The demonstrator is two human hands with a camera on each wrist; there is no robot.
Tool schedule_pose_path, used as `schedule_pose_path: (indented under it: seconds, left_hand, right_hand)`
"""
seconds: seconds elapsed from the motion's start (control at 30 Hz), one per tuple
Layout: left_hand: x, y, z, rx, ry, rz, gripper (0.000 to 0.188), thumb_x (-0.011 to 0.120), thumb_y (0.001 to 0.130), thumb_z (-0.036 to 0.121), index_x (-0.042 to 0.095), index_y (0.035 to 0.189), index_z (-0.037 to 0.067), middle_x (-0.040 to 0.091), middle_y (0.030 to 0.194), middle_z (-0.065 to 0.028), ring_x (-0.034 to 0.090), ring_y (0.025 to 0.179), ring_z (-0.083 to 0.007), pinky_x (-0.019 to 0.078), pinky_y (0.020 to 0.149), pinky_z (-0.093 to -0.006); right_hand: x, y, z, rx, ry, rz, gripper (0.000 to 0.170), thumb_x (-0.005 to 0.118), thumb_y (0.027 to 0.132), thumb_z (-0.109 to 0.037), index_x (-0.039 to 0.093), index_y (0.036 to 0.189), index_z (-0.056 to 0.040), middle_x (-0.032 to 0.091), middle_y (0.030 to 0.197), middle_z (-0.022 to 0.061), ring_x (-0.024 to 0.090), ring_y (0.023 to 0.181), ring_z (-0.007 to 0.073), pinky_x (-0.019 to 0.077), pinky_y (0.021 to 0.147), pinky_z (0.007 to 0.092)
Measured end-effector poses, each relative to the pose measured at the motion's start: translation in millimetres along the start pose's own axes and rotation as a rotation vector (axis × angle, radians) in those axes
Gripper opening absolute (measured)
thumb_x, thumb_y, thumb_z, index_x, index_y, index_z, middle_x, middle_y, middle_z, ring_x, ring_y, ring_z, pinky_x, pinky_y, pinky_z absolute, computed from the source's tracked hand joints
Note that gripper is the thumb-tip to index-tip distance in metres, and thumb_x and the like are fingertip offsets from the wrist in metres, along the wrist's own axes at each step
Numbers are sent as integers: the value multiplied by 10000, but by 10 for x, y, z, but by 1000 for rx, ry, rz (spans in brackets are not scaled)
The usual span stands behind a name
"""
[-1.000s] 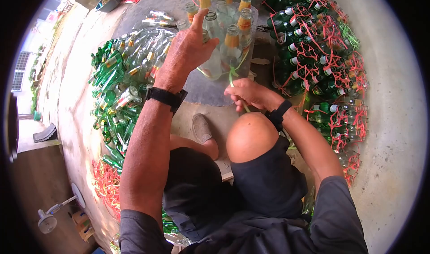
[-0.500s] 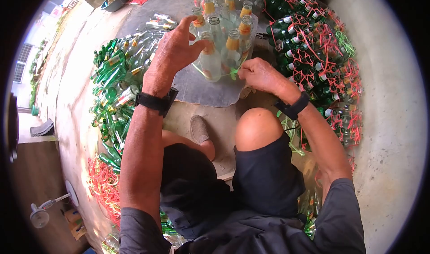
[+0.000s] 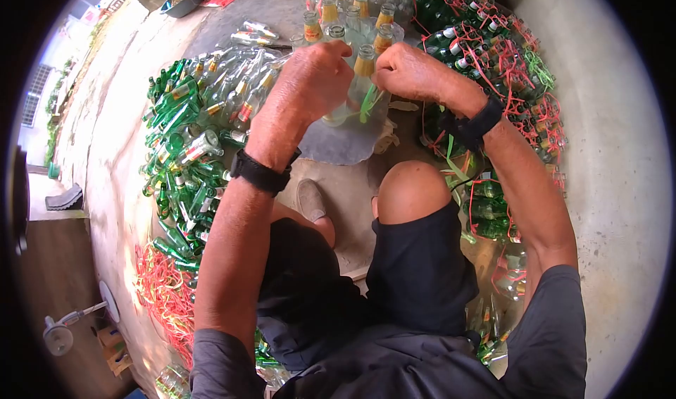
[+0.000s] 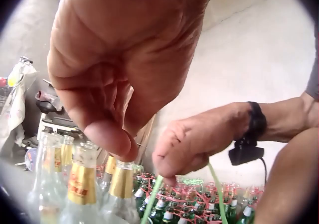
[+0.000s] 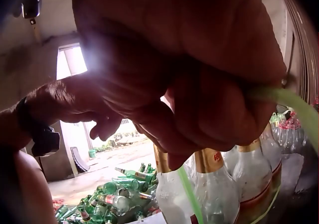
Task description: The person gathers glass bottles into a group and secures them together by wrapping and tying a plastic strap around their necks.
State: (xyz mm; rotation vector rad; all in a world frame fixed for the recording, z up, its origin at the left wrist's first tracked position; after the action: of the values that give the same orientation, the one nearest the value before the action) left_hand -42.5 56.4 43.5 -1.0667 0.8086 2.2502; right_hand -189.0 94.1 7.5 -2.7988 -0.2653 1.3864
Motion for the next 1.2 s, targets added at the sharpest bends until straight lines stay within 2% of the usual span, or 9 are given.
schedule_pose_path:
  seconds: [0.1, 0.2, 0.27, 0.37, 0.43, 0.73, 1.07, 1.13, 1.2]
  left_hand:
    - [181, -32, 23, -2, 3, -80, 403, 640, 865, 87, 669, 1248, -36, 732, 1019, -284, 702, 1037, -448, 563, 910, -517]
    - [311, -8, 81, 35, 21, -39, 249, 626, 837, -6, 607, 1069, -94, 736, 963, -297, 734, 940, -456, 595, 835, -511]
    - [422, 33, -34, -91, -43, -88, 597, 657, 853, 75, 494, 1397, -109, 697, 1092, -358, 675, 1082, -501, 547, 937, -535]
    - [549, 57, -133, -133, -156, 5, 589, 670, 859, 98, 496, 1379, -118, 697, 1105, -353, 677, 1095, -494, 545, 941, -533]
    - [635, 67, -144, -136, -193, 42, 581, 670, 869, 111, 498, 1375, -115, 696, 1103, -353, 678, 1096, -493, 545, 937, -532]
    - [900, 129, -258, -183, -328, 189, 310, 649, 963, 160, 532, 1136, -70, 666, 1037, -331, 668, 980, -520, 529, 830, -582]
    - [917, 68, -221, -186, -359, 281, 244, 616, 991, 97, 515, 1171, -34, 622, 1091, -311, 648, 997, -517, 533, 834, -580]
    - [935, 63, -226, -187, -360, 283, 241, 616, 992, 94, 513, 1170, -31, 620, 1095, -311, 647, 995, -520, 533, 834, -584]
    - [956, 57, -228, -189, -361, 287, 238, 616, 993, 90, 511, 1170, -28, 618, 1098, -310, 646, 993, -523, 532, 834, -588]
  right_hand:
    - [-51, 76, -31, -44, -58, 28, 266, 631, 911, -139, 564, 754, 65, 422, 588, 41, 401, 589, 91, 370, 534, 347]
    - [-115, 111, -85, -57, -95, 51, 255, 628, 904, -122, 551, 759, 74, 393, 585, 70, 390, 585, 103, 364, 530, 370]
    - [-168, 141, -83, -56, -108, 56, 253, 629, 901, -116, 547, 762, 78, 386, 586, 89, 386, 586, 109, 363, 529, 383]
    - [-230, 202, -123, -131, -213, 54, 260, 637, 893, -121, 538, 755, 76, 392, 595, 147, 391, 575, 125, 368, 531, 405]
    - [-296, 231, -204, -129, -244, 61, 212, 596, 801, -135, 607, 731, 65, 568, 676, 290, 558, 551, 372, 459, 579, 490]
    - [-385, 413, -270, -226, -343, 172, 206, 647, 818, -174, 659, 771, 27, 630, 731, 262, 651, 700, 423, 500, 654, 505]
    - [-436, 582, -205, -190, -248, 123, 242, 716, 838, -204, 672, 778, 26, 645, 711, 216, 650, 659, 324, 491, 635, 460]
    - [-435, 606, -198, -236, -219, 162, 243, 704, 881, -160, 606, 752, 21, 453, 587, 57, 446, 585, 103, 391, 537, 359]
    - [-431, 629, -140, -194, -184, 145, 249, 705, 888, -163, 604, 750, 19, 453, 587, 44, 443, 584, 99, 387, 532, 355]
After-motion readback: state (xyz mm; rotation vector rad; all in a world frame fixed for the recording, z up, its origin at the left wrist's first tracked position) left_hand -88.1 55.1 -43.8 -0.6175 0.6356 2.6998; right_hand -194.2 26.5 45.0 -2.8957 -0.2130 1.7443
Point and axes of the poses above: each hand's wrist, its own y-axis towards the middle knuckle, its own x-axis out of the palm, z = x × y, the point moved 8 cm from there along y, towards the middle knuckle
